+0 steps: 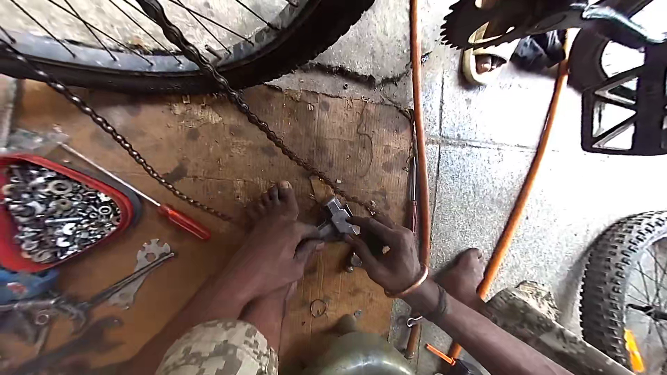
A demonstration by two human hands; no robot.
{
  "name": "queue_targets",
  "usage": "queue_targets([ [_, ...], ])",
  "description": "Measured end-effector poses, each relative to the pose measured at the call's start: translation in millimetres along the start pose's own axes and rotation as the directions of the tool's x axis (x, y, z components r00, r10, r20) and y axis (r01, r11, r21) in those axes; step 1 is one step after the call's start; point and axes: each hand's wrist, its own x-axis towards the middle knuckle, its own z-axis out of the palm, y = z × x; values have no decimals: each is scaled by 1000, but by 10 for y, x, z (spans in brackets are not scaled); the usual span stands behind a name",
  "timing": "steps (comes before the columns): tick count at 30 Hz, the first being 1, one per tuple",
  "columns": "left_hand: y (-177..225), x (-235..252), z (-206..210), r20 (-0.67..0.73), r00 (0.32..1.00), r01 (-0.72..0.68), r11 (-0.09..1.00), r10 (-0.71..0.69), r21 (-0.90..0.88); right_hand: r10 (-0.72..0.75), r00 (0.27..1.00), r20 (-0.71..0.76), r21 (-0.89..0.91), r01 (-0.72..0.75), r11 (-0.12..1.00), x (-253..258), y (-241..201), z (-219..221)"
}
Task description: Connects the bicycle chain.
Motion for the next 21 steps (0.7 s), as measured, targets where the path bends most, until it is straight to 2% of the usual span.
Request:
queue_targets([
  [5,-19,-309,93,-236,966,-117,993,109,-17,75,995,59,29,-77,997,35,-328,-98],
  [7,-16,-369,108,-310,938,-167,986,156,-7,93,985,147,82,-106,991,86,-402,-202],
  [12,-3,-438,101,-318,931,-203,978,181,-37,66,927,369,202,-150,968,179,-511,-562],
  [14,-8,-435,87,-317,931,-206,977,179,-52,40,888,457,341,-217,915,286,-527,-807],
  [16,-34,-429,91,-310,937,-184,982,162,-42,16,901,433,459,-236,857,477,-480,-1006],
  [17,-57,-420,103,-310,938,-173,984,154,-35,12,939,343,444,-174,879,597,-392,-1010],
  [19,-107,-398,129,-299,944,-155,987,138,-34,-40,984,172,210,3,978,835,-40,-811],
  [21,-140,-366,135,-291,948,-152,987,133,-44,-90,977,193,-21,96,995,1013,397,-459],
])
